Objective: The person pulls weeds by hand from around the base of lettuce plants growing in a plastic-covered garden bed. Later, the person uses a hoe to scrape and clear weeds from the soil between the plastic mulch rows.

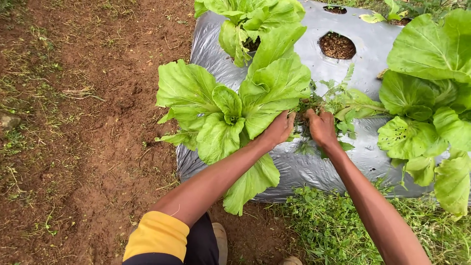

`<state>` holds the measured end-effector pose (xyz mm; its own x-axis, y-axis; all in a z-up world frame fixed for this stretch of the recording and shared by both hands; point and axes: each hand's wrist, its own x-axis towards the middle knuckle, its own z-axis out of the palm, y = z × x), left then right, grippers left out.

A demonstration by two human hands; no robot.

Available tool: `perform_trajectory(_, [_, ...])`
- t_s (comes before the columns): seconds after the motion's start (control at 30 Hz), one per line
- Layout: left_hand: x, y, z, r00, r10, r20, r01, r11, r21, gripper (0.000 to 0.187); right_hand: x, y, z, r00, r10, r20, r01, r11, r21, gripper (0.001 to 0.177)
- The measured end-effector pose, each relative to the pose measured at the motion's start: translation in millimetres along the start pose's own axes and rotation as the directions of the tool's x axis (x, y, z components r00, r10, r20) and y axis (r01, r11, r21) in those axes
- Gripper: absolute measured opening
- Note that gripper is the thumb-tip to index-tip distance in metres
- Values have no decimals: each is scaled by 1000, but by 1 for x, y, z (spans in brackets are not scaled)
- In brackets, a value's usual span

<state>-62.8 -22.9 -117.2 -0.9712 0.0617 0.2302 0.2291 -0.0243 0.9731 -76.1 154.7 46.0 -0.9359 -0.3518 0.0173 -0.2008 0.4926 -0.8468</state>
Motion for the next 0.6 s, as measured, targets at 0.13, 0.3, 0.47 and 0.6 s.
perform_trajectory(0.13, [-7,3,15,989,148,-25,-91,721,687,50,-24,-70,-18,986,153,61,-144,980,-135,73])
perform_trajectory(0.3, [10,-45,11,904,253,343,-321,-127,939,40,-27,-61,-10,999,-33,23,35,992,-117,52])
perform_trajectory(0.47, [6,-11,12,933,282,225,-279,169,946,41,-40,-91,-25,994,-67,88,73,995,-65,38])
perform_trajectory(0.6, [0,-1,9,958,267,101,-214,441,871,43,-10,-25,-9,998,-24,59,16,992,128,43])
